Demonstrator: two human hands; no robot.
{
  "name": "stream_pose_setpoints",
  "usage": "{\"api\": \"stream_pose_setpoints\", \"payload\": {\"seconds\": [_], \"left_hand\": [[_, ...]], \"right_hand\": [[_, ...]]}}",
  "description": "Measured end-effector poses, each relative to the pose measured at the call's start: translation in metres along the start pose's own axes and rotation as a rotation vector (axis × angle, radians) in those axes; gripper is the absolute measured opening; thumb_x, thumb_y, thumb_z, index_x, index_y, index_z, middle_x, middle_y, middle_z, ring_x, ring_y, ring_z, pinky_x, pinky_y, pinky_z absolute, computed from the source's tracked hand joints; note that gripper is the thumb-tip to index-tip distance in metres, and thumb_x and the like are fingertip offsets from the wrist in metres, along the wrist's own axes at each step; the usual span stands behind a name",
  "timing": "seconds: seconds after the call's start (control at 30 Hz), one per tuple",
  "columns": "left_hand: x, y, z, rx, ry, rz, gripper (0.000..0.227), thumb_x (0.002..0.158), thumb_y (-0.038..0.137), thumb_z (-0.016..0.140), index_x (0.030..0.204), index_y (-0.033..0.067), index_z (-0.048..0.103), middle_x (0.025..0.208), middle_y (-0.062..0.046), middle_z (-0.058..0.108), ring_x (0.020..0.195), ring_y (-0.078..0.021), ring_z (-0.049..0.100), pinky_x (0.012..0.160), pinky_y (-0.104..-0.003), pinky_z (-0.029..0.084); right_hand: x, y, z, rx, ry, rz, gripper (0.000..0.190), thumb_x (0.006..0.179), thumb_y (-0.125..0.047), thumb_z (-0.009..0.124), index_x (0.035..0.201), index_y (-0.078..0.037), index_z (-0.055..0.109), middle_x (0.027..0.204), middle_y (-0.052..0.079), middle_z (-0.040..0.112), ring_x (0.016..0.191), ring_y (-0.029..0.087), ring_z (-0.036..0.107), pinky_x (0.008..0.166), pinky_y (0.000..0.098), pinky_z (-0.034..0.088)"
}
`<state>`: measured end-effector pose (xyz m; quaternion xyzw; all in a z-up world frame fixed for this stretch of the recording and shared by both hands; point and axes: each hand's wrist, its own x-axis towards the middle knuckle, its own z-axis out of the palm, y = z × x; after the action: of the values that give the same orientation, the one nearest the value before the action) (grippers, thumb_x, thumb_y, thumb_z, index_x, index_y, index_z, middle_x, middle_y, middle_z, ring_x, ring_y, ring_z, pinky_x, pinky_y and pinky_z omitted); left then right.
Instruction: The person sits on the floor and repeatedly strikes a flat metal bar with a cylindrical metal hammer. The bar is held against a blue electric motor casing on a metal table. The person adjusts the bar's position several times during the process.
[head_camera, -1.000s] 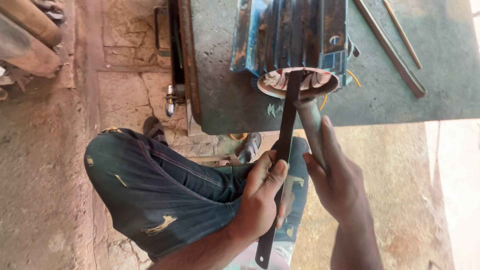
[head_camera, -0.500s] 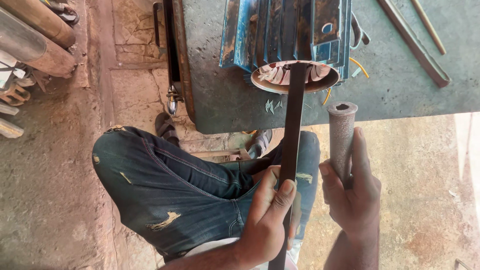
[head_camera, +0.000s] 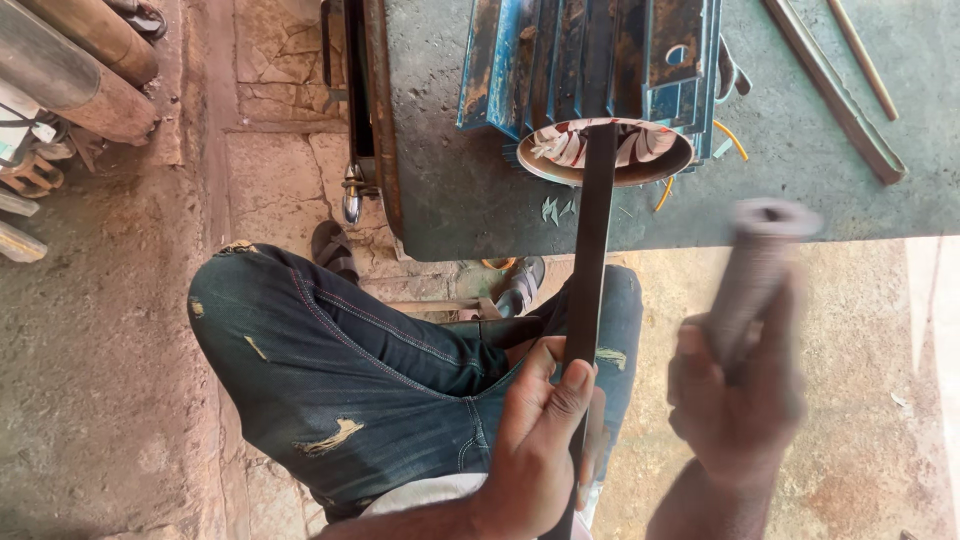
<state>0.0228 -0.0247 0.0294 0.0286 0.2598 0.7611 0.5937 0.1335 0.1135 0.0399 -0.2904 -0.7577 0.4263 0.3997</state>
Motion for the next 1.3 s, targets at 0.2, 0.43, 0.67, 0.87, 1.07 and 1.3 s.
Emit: {"api": "stream_pose_setpoints", "payload": {"seconds": [0.2, 0.43, 0.67, 0.87, 1.07, 1.3], "left_hand": [[-0.002, 0.002, 0.001, 0.106, 0.062, 0.014, 0.031, 0.112, 0.031, 0.044, 0.113, 0.0014, 0.05, 0.057, -0.001, 0.043, 0.039, -0.0091, 0.036, 0.035, -0.025, 0.03], [-0.003, 0.011, -0.005, 0.103, 0.036, -0.047, 0.03, 0.111, 0.033, 0.043, 0.114, 0.0036, 0.049, 0.058, -0.001, 0.044, 0.04, -0.0082, 0.039, 0.035, -0.024, 0.032], [-0.004, 0.018, -0.01, 0.076, 0.031, -0.097, 0.031, 0.109, 0.033, 0.045, 0.116, 0.0036, 0.05, 0.057, 0.0, 0.042, 0.038, -0.0076, 0.038, 0.033, -0.024, 0.031], [-0.005, 0.021, -0.014, 0.151, 0.057, -0.103, 0.029, 0.109, 0.032, 0.046, 0.114, 0.0037, 0.049, 0.06, 0.0, 0.044, 0.039, -0.0074, 0.038, 0.034, -0.024, 0.03], [-0.008, 0.026, -0.02, 0.267, -0.015, -0.07, 0.029, 0.111, 0.033, 0.042, 0.112, 0.0049, 0.048, 0.059, 0.001, 0.043, 0.041, -0.0081, 0.038, 0.037, -0.024, 0.031], [-0.004, 0.031, -0.025, 0.102, -0.096, -0.136, 0.028, 0.111, 0.034, 0.042, 0.114, 0.0056, 0.044, 0.054, -0.001, 0.042, 0.037, -0.0093, 0.036, 0.034, -0.025, 0.03]], "right_hand": [[0.016, -0.007, 0.02, -0.63, -0.318, -0.049, 0.07, 0.091, -0.002, 0.072, 0.154, 0.003, 0.041, 0.083, 0.024, 0.072, 0.071, 0.029, 0.076, 0.058, 0.0389, 0.054], [0.012, -0.002, 0.017, -0.567, -0.293, -0.208, 0.068, 0.097, -0.002, 0.07, 0.156, 0.005, 0.037, 0.106, 0.028, 0.073, 0.091, 0.029, 0.077, 0.07, 0.0367, 0.058], [0.003, -0.001, 0.008, -0.396, -0.047, -0.04, 0.069, 0.099, 0.0, 0.061, 0.159, 0.007, 0.029, 0.083, 0.011, 0.071, 0.067, 0.014, 0.069, 0.053, 0.0263, 0.052], [0.008, 0.007, 0.024, -0.586, -0.177, -0.04, 0.069, 0.097, 0.0, 0.067, 0.158, 0.004, 0.037, 0.086, 0.017, 0.07, 0.072, 0.017, 0.071, 0.059, 0.0315, 0.053], [0.008, 0.005, 0.025, -0.548, -0.267, -0.035, 0.07, 0.096, -0.004, 0.07, 0.157, 0.006, 0.037, 0.088, 0.018, 0.073, 0.074, 0.017, 0.073, 0.059, 0.0314, 0.054], [0.006, 0.002, 0.023, -0.495, -0.226, -0.076, 0.068, 0.098, -0.002, 0.069, 0.157, 0.006, 0.037, 0.11, 0.022, 0.073, 0.085, 0.016, 0.071, 0.068, 0.0295, 0.056]]}}
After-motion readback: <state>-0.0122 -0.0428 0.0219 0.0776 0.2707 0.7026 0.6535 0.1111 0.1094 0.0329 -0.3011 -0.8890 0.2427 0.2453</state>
